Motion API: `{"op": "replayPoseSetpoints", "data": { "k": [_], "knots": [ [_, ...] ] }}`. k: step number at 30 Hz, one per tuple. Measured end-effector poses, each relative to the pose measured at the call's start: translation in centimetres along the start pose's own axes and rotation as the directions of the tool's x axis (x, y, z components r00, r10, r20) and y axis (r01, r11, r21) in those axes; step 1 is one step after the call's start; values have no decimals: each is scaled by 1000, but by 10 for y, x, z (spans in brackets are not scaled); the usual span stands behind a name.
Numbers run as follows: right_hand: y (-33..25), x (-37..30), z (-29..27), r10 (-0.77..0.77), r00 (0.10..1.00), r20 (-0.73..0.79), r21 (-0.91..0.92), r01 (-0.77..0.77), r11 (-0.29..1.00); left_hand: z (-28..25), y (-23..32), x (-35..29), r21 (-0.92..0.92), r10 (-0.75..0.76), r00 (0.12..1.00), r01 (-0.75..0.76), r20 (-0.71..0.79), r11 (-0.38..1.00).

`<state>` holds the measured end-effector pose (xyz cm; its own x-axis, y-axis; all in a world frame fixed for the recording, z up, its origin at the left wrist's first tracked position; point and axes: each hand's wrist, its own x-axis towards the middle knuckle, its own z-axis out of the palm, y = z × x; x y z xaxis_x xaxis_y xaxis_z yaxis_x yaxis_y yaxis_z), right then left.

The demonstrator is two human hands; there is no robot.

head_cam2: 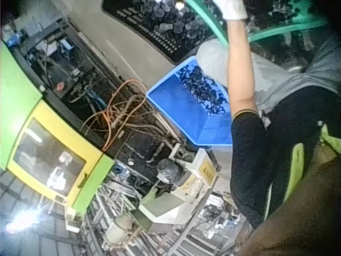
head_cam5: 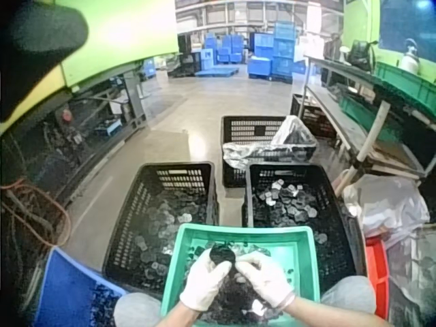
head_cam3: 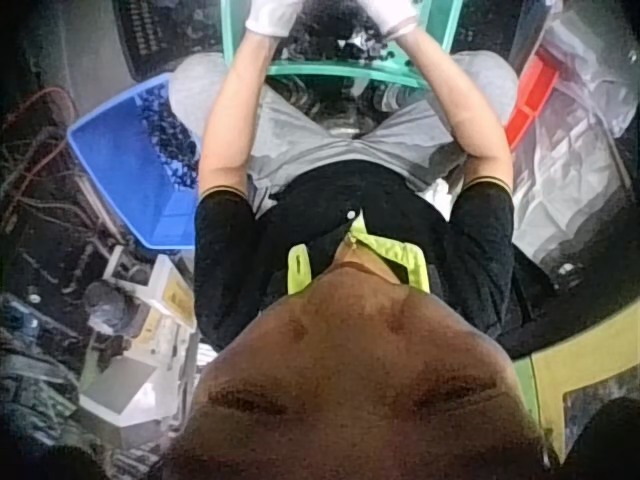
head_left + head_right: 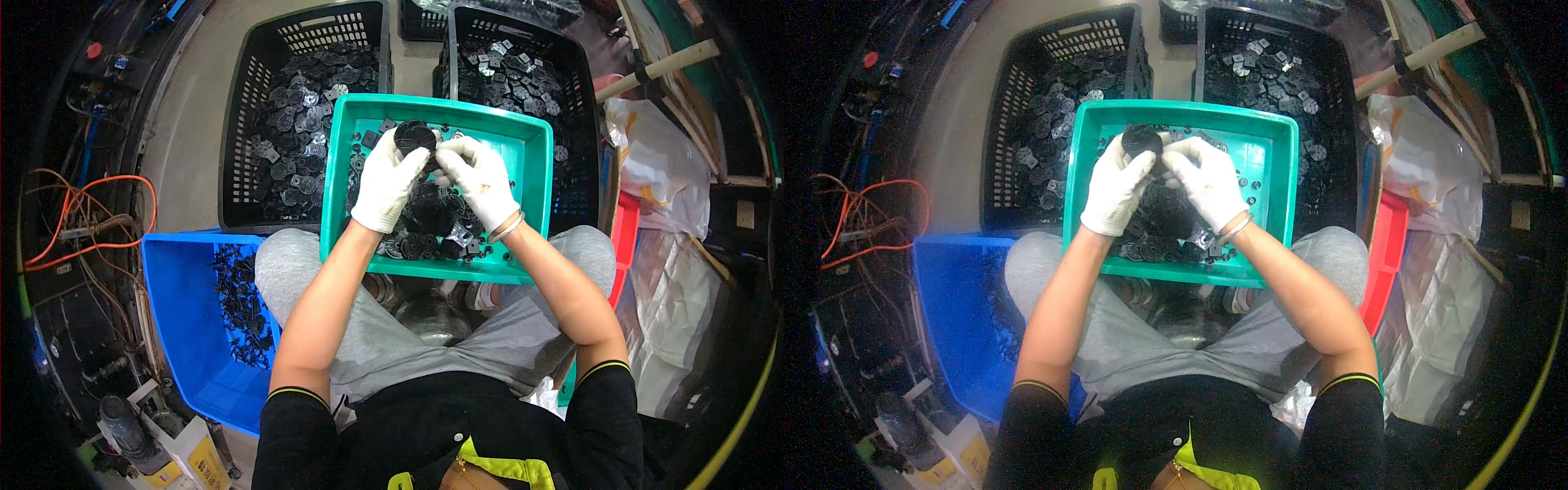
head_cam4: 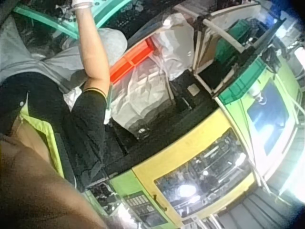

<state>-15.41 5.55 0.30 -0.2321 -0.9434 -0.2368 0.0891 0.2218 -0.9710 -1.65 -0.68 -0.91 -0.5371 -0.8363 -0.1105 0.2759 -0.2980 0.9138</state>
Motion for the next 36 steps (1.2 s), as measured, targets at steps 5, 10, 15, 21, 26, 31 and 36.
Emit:
{"op": "replayPoseSetpoints", "data": {
  "k": [5, 10, 15, 21, 26, 31, 36],
  "knots": [
    [7, 5, 1, -23, 998, -50, -74, 19, 997, -8, -1, 2, -91, -61, 991, 72, 117, 993],
    [8, 7, -9, -155, 984, 91, -191, 170, 967, -9, 4, 1, -107, -90, 976, 113, 200, 988],
    [1, 7, -12, -94, 986, 141, -210, 123, 970, -14, 6, -3, -103, -209, 947, 240, 243, 965],
    [-4, 11, -11, -9, 992, -127, 15, 11, 1000, -20, 20, 2, -191, -149, 986, 162, 81, 968],
    [-8, 18, -34, -22, 980, -199, 21, 27, 999, -38, 34, 10, -217, -24, 993, -1, -113, 976],
    [-17, 14, -29, -193, 943, -269, -65, 182, 981, -39, 27, 9, -219, 31, 996, -50, -90, 975],
    [-18, 11, -25, -246, 938, -245, -99, 228, 969, -38, 24, 8, -200, 44, 998, -52, -45, 978]
  ]
}}
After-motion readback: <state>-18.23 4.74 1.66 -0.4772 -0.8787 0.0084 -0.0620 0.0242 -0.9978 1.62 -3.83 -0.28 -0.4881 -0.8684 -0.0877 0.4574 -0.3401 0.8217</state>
